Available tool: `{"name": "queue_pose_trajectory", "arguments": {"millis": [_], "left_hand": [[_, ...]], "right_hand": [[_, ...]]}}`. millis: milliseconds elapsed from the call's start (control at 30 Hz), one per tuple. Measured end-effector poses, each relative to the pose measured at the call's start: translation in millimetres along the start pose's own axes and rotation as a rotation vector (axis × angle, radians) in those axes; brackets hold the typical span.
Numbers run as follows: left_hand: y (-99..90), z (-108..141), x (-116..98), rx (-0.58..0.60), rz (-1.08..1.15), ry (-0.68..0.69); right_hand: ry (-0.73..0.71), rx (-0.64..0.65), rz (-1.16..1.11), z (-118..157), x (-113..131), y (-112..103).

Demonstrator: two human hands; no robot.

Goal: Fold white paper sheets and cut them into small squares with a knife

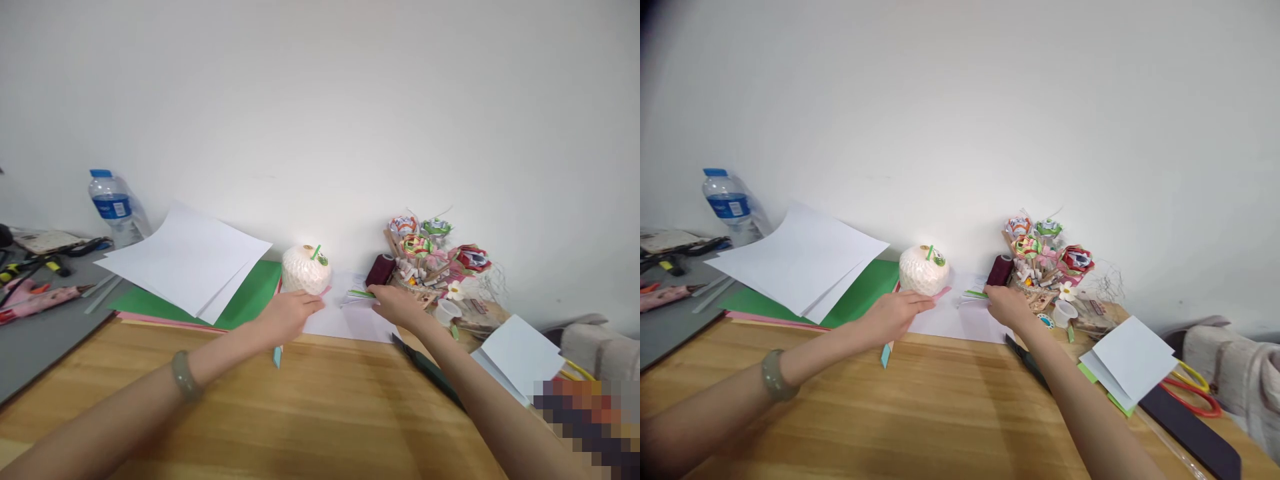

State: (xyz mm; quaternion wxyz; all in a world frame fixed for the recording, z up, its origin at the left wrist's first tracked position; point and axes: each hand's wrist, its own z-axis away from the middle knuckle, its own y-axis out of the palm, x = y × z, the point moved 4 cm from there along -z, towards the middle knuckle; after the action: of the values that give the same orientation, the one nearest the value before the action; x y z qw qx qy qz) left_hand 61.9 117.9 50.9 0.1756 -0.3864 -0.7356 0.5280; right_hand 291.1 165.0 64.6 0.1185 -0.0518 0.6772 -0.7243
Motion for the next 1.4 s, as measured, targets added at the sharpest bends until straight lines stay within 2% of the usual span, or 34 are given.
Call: {"name": "queue_pose_trajectory", "arguments": {"millis": [33, 67, 100, 167, 267, 367, 467, 633, 833, 1000, 1100, 1167, 1300, 1333, 1400], "left_hand": [[3.6, -10.9, -6.7, -0.022, 0.086, -0.048], [9.9, -22.3, -8.4, -0.070, 0.432, -0.200], [18.6, -35.2, -13.6, -0.080, 0.538, -0.240], [39.8, -60.9, -20.1, -0.098, 0.652, -0.301], [76.0, -89.2, -18.7, -0.119, 0.812, -0.428], [103.8, -99.3, -14.8, -0.156, 0.947, -0.522], [115.6, -97.6, -15.2, -0.207, 1.032, -0.555], [112.5, -90.1, -24.9, -0.302, 1.076, -0.544], [115.3, -93.6, -36.0, -0.322, 1.042, -0.624], [107.8, -103.5, -31.6, -0.354, 0.995, -0.711], [95.0, -95.0, -30.1, -0.358, 0.954, -0.760], [87.9, -79.2, -35.7, -0.303, 0.947, -0.761], [72.0, -30.3, -61.9, -0.077, 0.998, -0.645], [65.1, -17.6, -70.3, -0.002, 1.013, -0.580], [45.5, 4.8, -89.2, 0.187, 0.927, -0.356]], "right_hand": [[-0.005, -0.012, -0.014, -0.4, -2.9, 1.6], [-0.010, -0.027, -0.028, -0.4, -6.2, 3.2], [-0.013, -0.045, -0.043, 0.0, -9.8, 5.0], [-0.011, -0.094, -0.079, 0.8, -18.0, 9.0], [0.009, -0.189, -0.162, -0.3, -30.7, 17.4], [-0.002, -0.287, -0.291, -3.0, -38.3, 29.3], [-0.031, -0.404, -0.415, -0.7, -40.0, 41.8], [-0.080, -0.566, -0.524, 12.6, -36.8, 56.2], [-0.089, -0.619, -0.506, 15.2, -24.4, 61.6], [0.009, -0.619, -0.417, 10.1, -27.1, 55.3], [0.131, -0.629, -0.344, 5.8, -35.8, 51.3], [0.208, -0.612, -0.290, 2.1, -39.6, 51.5], [0.278, -0.549, -0.174, -3.5, -40.0, 54.0], [0.282, -0.543, -0.143, -3.6, -39.2, 53.6], [0.280, -0.545, -0.077, -1.9, -36.5, 51.3]]}}
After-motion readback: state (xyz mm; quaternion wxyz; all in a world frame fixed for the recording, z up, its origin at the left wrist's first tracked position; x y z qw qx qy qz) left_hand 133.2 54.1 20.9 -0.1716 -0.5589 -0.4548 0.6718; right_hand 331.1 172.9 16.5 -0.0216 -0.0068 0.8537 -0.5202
